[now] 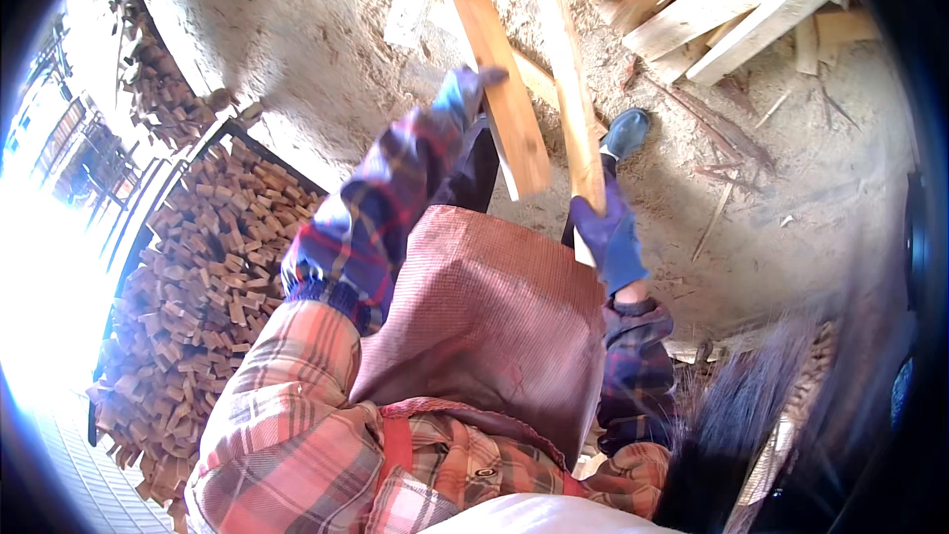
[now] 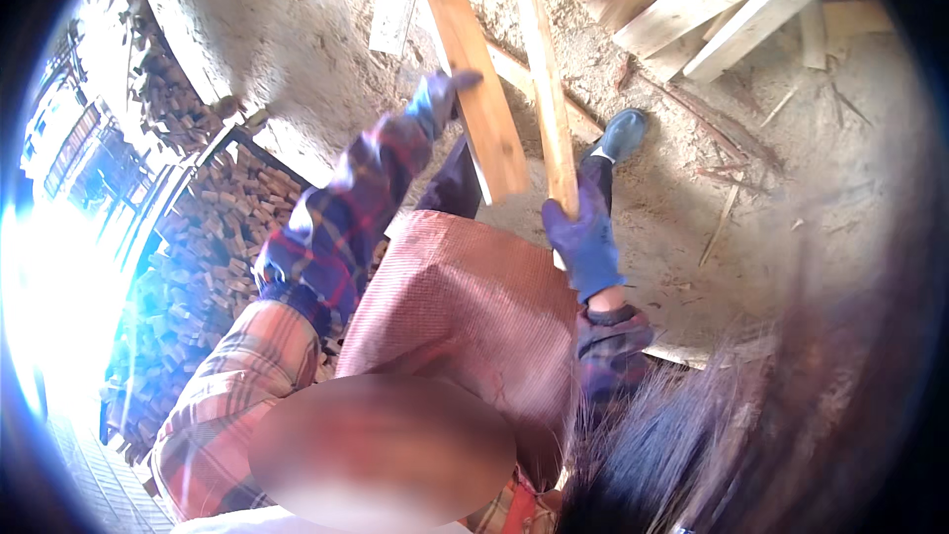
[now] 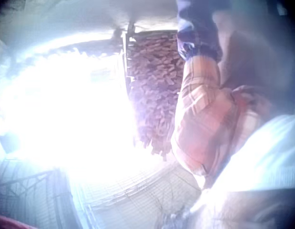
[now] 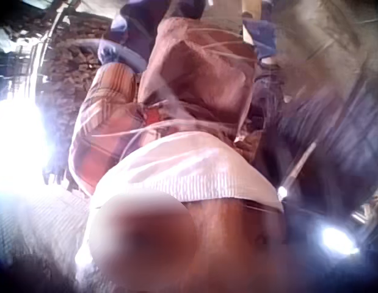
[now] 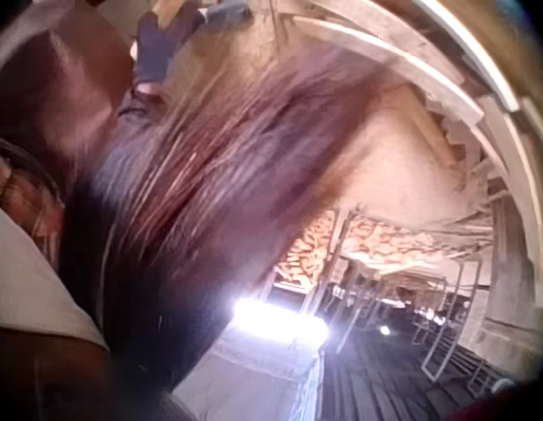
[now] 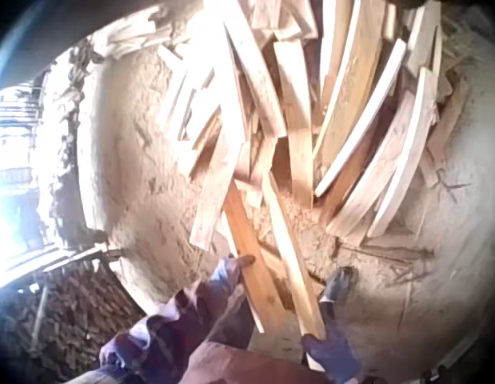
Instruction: The person picks up wooden planks from a pile on the floor and throws them onto a large, organized stack of firewood. The person repeatedly bends down to grab planks and tosses them into the pile, clearing the floor area.
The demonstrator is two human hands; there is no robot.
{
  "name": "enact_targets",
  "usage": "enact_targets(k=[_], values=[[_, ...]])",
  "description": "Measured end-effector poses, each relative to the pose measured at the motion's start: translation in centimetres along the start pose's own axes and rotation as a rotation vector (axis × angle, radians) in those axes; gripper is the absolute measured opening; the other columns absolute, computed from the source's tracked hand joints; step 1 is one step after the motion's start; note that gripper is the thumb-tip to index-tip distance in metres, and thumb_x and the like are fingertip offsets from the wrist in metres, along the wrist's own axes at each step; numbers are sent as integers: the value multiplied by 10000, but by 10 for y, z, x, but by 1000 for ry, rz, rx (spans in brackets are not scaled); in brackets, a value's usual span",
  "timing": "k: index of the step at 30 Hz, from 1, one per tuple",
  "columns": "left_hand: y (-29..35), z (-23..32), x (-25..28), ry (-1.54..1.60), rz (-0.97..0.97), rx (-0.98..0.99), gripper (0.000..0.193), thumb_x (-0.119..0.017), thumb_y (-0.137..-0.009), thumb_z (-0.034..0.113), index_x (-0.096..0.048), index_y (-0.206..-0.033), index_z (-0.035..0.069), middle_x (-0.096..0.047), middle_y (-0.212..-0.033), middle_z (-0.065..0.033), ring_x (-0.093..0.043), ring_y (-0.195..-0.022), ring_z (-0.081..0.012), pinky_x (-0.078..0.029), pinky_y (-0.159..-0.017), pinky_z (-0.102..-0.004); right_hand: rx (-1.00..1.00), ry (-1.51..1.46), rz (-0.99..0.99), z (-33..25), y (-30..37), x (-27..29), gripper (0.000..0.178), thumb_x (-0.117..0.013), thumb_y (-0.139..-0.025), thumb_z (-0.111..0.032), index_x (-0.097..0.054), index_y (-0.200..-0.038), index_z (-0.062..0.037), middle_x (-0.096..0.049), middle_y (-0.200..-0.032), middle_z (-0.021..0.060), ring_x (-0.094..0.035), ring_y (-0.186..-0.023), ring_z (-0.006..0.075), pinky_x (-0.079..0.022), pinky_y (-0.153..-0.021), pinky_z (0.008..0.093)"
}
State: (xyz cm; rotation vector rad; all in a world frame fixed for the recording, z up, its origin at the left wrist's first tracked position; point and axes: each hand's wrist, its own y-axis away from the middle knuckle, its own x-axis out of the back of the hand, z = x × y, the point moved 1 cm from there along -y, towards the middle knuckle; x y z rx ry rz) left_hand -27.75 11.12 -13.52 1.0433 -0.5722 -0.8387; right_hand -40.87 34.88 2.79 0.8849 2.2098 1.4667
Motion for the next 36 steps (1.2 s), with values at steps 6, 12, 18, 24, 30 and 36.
enact_targets(k=[6,12,18,24,30,36], values=[[102,-11,-75,431,-95,228,609,-697,-845,407,-531,-1293,28,-610,-1115,-99,-601,-931,-208,-504,-799,-369,373,442,-151,-6,45,-44,679,-687,-831,-386,-459,-1371,-45,-411,-1449,200,-408,-1285,452,-387,-1045,465],[139,27,-74,565,-292,609,378,-679,-843,272,-602,-1104,11,-680,-929,-157,-668,-792,-283,-564,-739,-391,293,795,-3,-45,84,-68,579,-730,-764,-348,-586,-1262,-91,-509,-1373,159,-479,-1269,353,-443,-1007,460],[171,39,-27,586,-332,685,521,-708,-827,301,-547,-1210,-14,-674,-993,-176,-686,-841,-273,-576,-787,-381,167,-316,-277,-15,74,-21,415,-744,-817,-318,-648,-1162,-109,-634,-1210,90,-618,-1070,214,-505,-894,322],[150,26,-26,195,-283,709,518,-724,-815,288,-553,-1195,-18,-680,-997,-139,-694,-827,-239,-580,-765,-368,-56,-263,273,18,-178,69,822,-789,-774,-338,-406,-1353,102,-558,-1214,217,-569,-1097,284,-452,-955,351],[131,14,-50,234,-307,588,652,-773,-798,201,-458,-1334,6,-623,-1137,-85,-632,-990,-177,-525,-861,-333,-319,285,873,-49,-345,127,944,-797,-732,-436,-354,-1377,92,-502,-1319,289,-579,-1144,328,-475,-976,418],[143,0,-54,182,-213,541,669,-772,-795,162,-427,-1347,6,-617,-1122,-86,-625,-975,-178,-520,-878,-348,-120,-5,434,17,-229,76,674,-790,-736,-490,-598,-1083,54,-656,-963,176,-637,-865,267,-523,-753,379]])
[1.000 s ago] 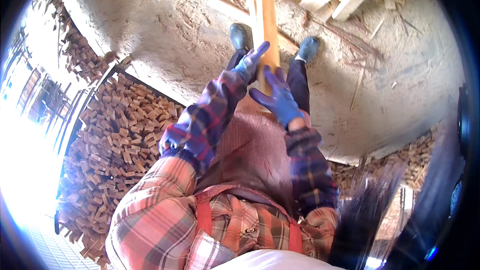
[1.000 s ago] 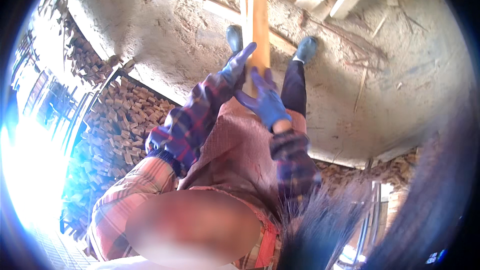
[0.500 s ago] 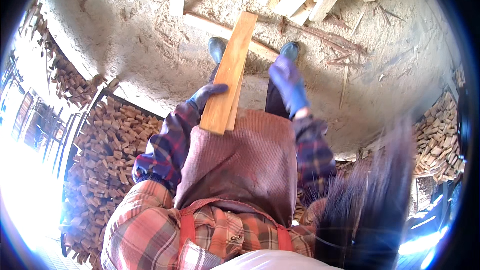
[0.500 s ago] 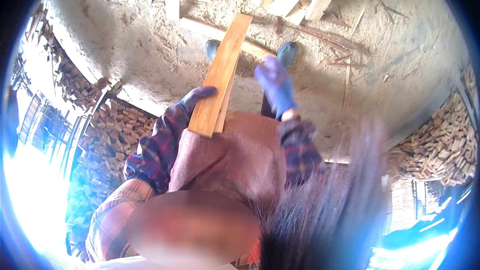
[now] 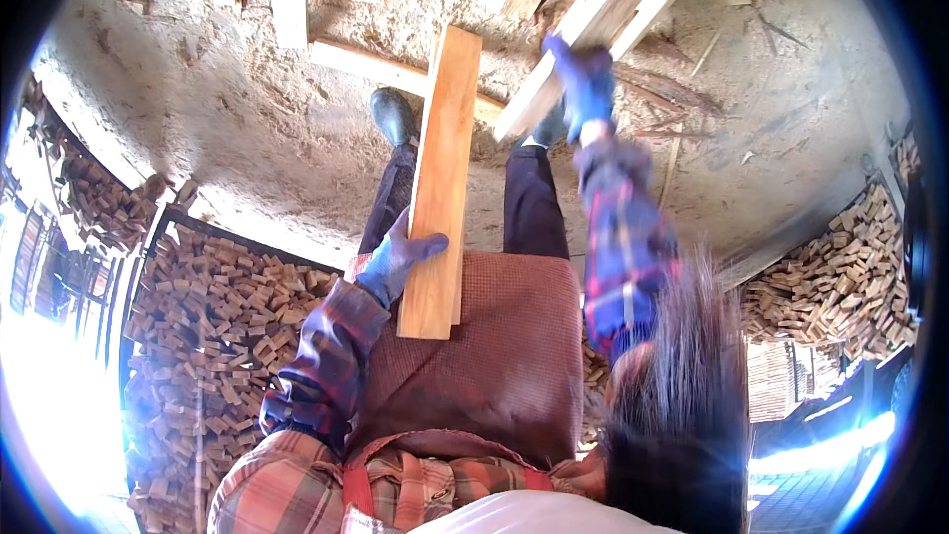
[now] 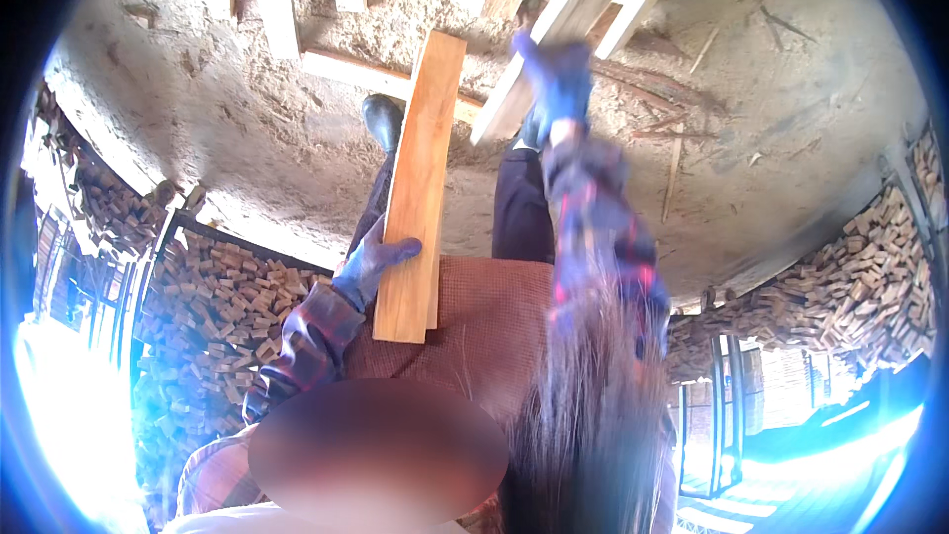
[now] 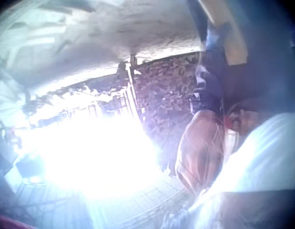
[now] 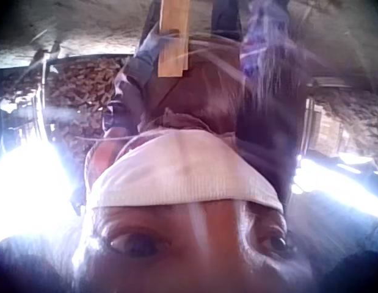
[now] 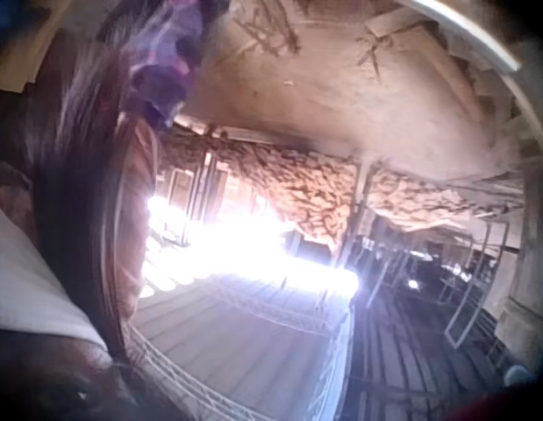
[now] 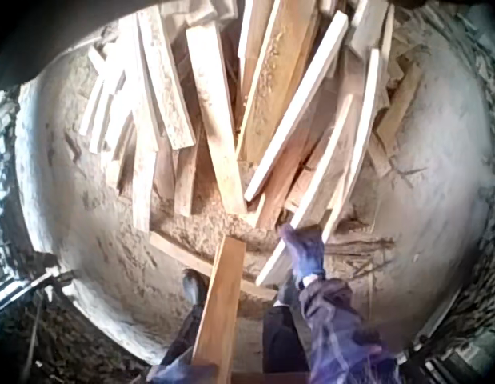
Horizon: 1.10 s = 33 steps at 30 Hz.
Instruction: The person picks up wooden planks from a pile on the floor and throws them onto a large, organized stack of firewood. The person repeatedly bends down to grab planks and tosses them into the pile, clearing the floor area.
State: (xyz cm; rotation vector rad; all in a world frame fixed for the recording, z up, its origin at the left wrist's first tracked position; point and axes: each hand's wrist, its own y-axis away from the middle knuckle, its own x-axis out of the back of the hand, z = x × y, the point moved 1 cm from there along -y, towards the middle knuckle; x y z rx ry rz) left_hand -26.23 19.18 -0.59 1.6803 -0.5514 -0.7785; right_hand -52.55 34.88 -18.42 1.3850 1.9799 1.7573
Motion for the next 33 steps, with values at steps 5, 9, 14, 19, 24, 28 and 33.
enact_targets(k=[5,9,14,19,24,28,33], values=[[32,5,-21,75,-32,-36,658,-745,-820,194,-412,-1363,29,-604,-1145,-89,-626,-970,-179,-527,-878,-351,-84,-231,-468,37,175,6,719,-765,-757,-499,-553,-1161,57,-650,-1024,162,-635,-928,228,-528,-781,355],[38,18,-42,85,-24,-6,645,-693,-853,273,-394,-1380,50,-596,-1152,-99,-630,-958,-182,-539,-866,-351,-41,293,-471,45,206,-16,856,-651,-729,-721,-637,-1064,68,-661,-1039,252,-651,-965,278,-504,-826,344],[20,23,-33,-66,-68,-45,713,-686,-846,293,-335,-1413,38,-590,-1117,-111,-637,-925,-194,-563,-799,-350,22,74,-564,40,97,-2,648,-634,-807,-644,-614,-865,1,-549,-772,64,-580,-773,203,-492,-663,340],[37,31,-44,3,-154,-95,688,-674,-860,304,-351,-1406,38,-593,-1100,-115,-637,-929,-200,-558,-799,-354,-201,-39,-665,24,175,27,840,-685,-792,-600,-504,-1243,85,-625,-1013,159,-621,-891,262,-506,-782,352],[37,39,-90,109,-43,-196,456,-728,-797,216,-567,-1134,-46,-666,-901,-124,-664,-706,-228,-567,-648,-344,-449,-860,-740,17,290,54,664,-741,-816,-392,-470,-1324,-62,-610,-1160,89,-628,-1049,220,-553,-853,391],[23,38,-73,-52,4,-173,419,-709,-807,219,-610,-1127,-32,-674,-875,-102,-655,-764,-207,-557,-671,-340,-733,-1184,-711,-2,305,51,626,-736,-824,-360,-492,-1308,-48,-612,-1166,123,-630,-1037,279,-555,-857,431],[88,18,-67,-39,-52,67,464,-632,-873,310,-539,-1222,19,-643,-1006,-169,-660,-766,-335,-581,-693,-449,-815,-1327,-732,18,391,65,582,-757,-805,-408,-556,-1238,-75,-627,-1141,125,-647,-972,324,-550,-799,500]])
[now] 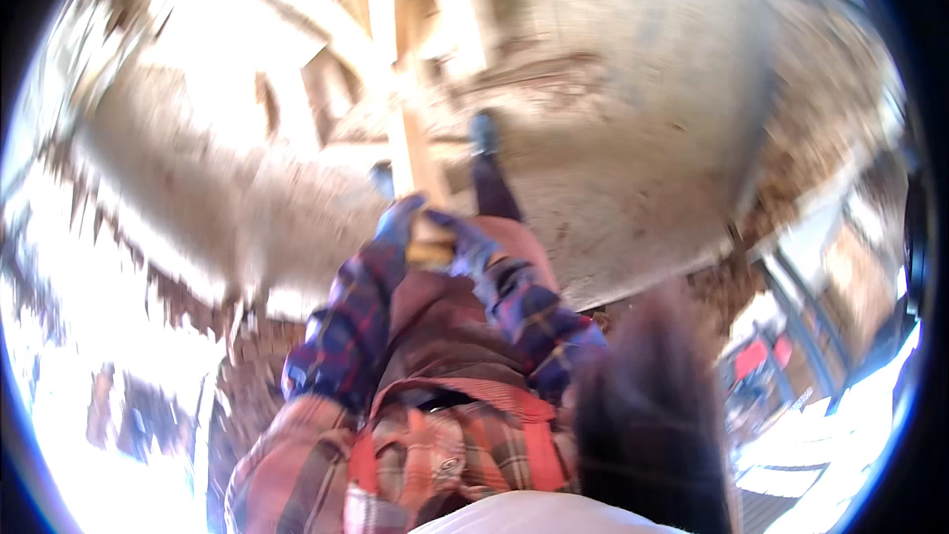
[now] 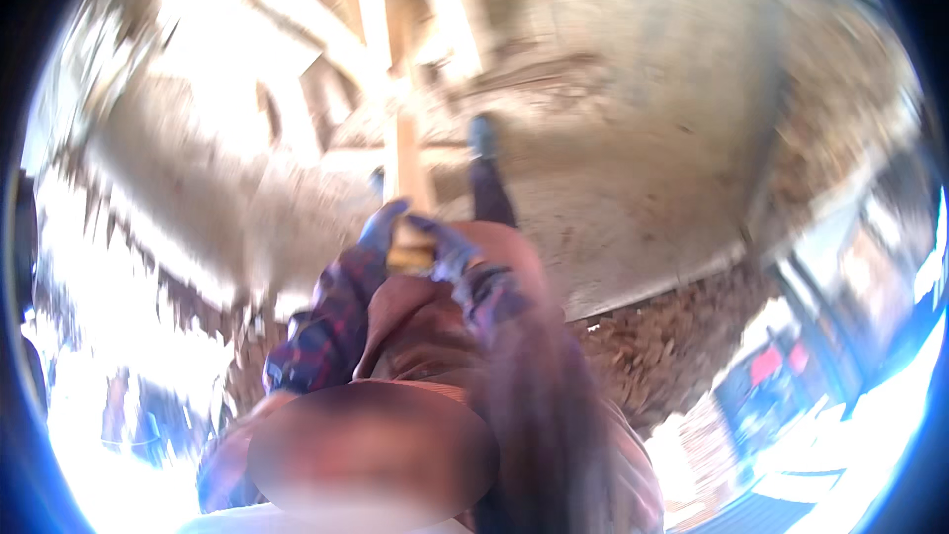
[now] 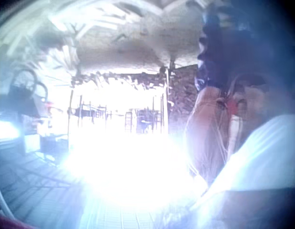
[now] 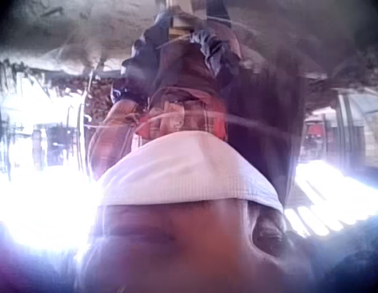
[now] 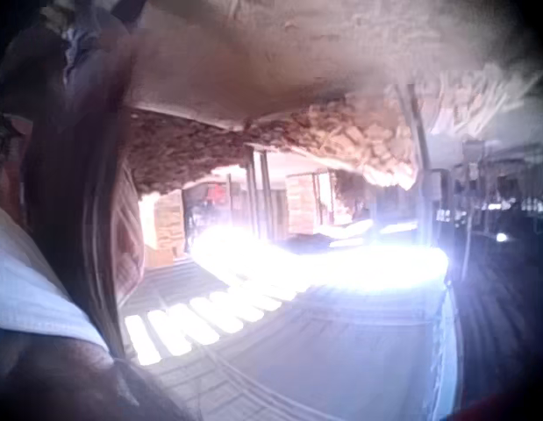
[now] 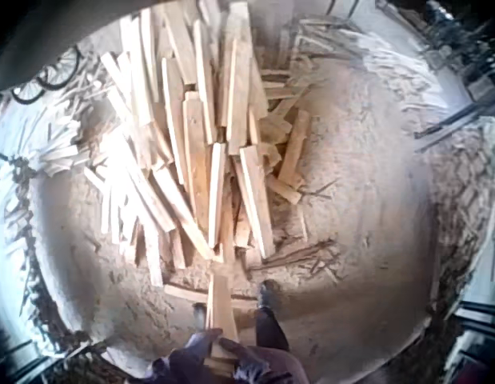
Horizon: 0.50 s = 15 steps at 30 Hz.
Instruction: The person picks up wooden planks from a pile on the floor and throws them onto a large, organized stack of firewood. The person repeatedly bends down to grab planks and tosses them into the pile, clearing the floor area.
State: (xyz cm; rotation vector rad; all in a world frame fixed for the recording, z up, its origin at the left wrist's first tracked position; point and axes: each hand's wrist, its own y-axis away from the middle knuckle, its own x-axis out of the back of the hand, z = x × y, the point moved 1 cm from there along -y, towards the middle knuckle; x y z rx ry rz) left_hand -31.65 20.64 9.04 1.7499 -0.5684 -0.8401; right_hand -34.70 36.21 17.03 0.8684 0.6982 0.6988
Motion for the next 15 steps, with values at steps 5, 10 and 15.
enact_targets(k=[5,10,15], values=[[43,-26,-21,-160,-166,-54,570,-651,-837,347,-499,-1272,9,-653,-1034,-170,-666,-872,-321,-563,-809,-442,191,6,-24,43,97,-15,466,-732,-823,-382,-624,-1143,-60,-686,-1036,118,-666,-889,262,-543,-803,387],[111,-68,-86,-484,-308,-53,485,-513,-966,425,-546,-1255,37,-652,-1106,-133,-648,-929,-276,-537,-817,-407,316,-405,-197,66,132,48,394,-708,-836,-379,-644,-1093,-87,-698,-956,84,-674,-802,263,-571,-729,419],[115,-106,-27,-1785,-173,-458,407,-470,-977,379,-594,-1213,71,-654,-1048,-117,-633,-892,-227,-519,-792,-371,472,-568,-161,26,160,100,301,-665,-855,-400,-660,-993,-132,-704,-926,56,-698,-766,264,-577,-693,449]])
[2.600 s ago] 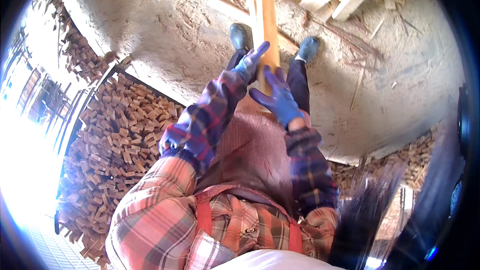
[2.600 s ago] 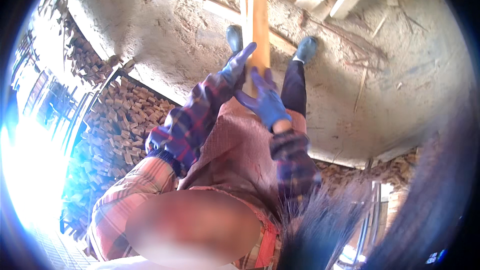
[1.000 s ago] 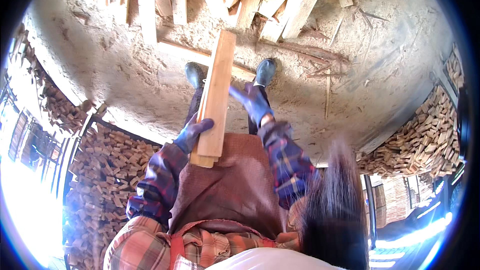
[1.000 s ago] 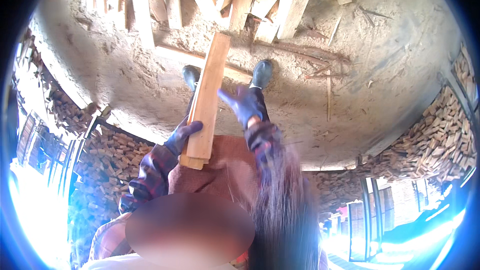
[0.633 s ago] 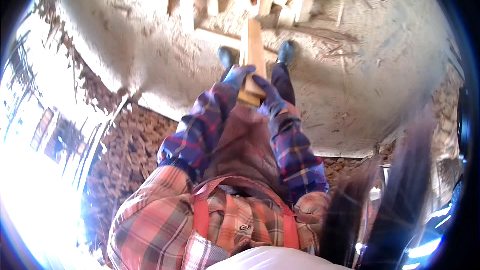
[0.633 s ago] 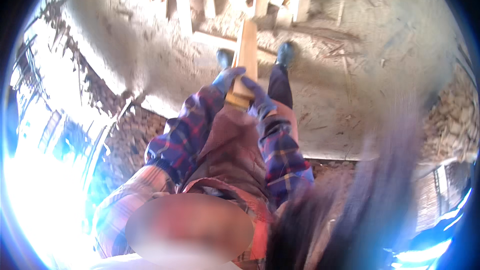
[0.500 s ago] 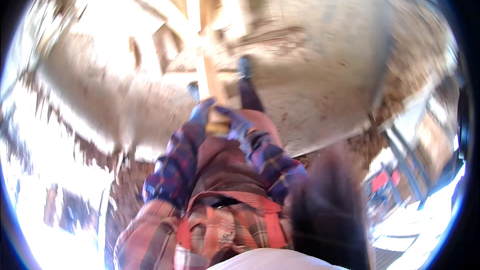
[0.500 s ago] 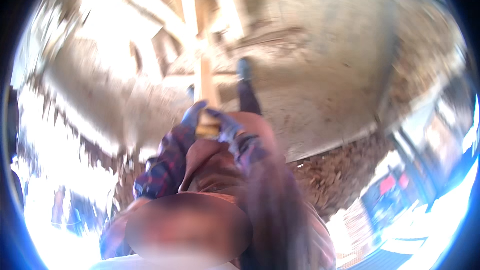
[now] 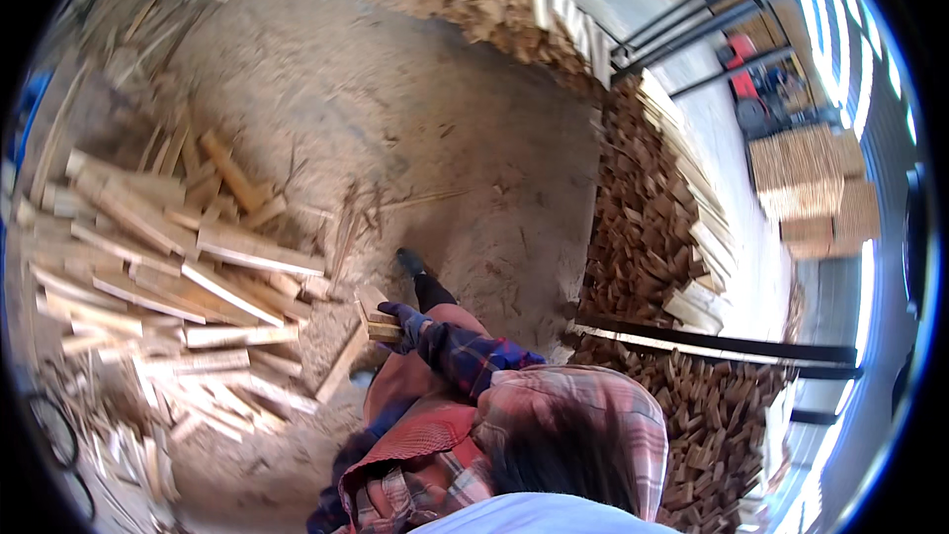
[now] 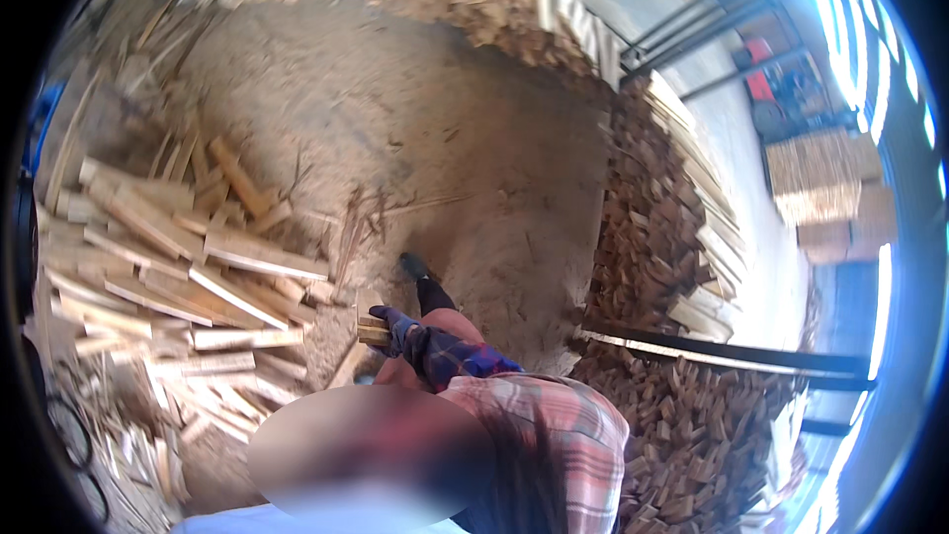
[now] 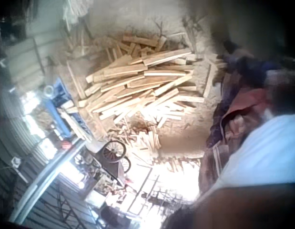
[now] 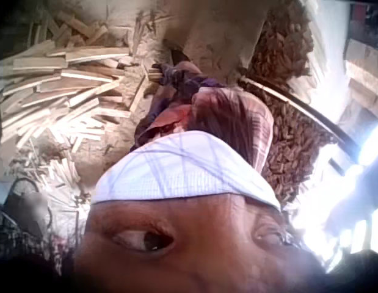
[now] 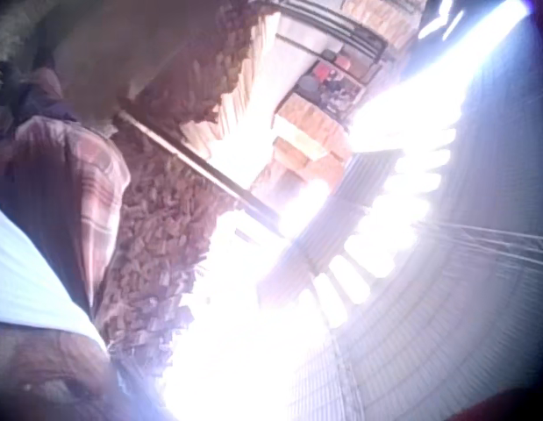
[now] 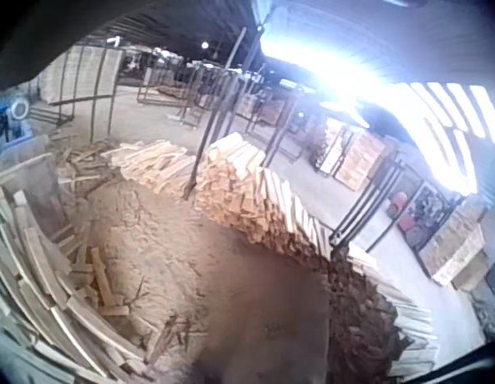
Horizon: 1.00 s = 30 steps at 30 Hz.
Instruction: The person picks up wooden planks from a pile on the floor and throws them onto a large, organized stack of firewood. The person repeatedly bends down to grab planks and tosses them into the pile, clearing the floor area.
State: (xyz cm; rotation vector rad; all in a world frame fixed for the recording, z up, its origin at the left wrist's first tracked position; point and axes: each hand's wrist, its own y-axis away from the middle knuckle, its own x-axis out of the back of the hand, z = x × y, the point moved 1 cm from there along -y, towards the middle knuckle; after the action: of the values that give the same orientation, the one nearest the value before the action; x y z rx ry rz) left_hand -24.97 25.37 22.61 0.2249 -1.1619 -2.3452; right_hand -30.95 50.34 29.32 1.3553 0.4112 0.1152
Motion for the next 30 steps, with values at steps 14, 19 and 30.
enact_targets(k=[14,19,30], values=[[-101,215,-4,623,125,347,406,-589,-890,396,-577,-1165,97,-672,-1023,-130,-644,-853,-276,-502,-688,-395,986,83,-162,-467,244,67,592,-742,-808,-375,-487,-1277,-121,-641,-1105,183,-656,-826,299,-561,-671,432],[-112,277,13,843,29,221,344,-582,-918,376,-593,-1133,108,-676,-969,-92,-624,-768,-183,-476,-626,-325,1570,297,-128,-645,387,-22,450,-723,-832,-290,-545,-1159,-38,-651,-975,122,-633,-791,221,-545,-660,371],[-118,281,-7,747,24,33,173,-489,-973,219,-598,-1025,95,-648,-965,-102,-637,-779,-225,-522,-638,-372,1573,1180,-196,-479,151,-168,201,-503,-963,-219,-588,-959,-36,-610,-807,74,-582,-609,205,-495,-526,304]])
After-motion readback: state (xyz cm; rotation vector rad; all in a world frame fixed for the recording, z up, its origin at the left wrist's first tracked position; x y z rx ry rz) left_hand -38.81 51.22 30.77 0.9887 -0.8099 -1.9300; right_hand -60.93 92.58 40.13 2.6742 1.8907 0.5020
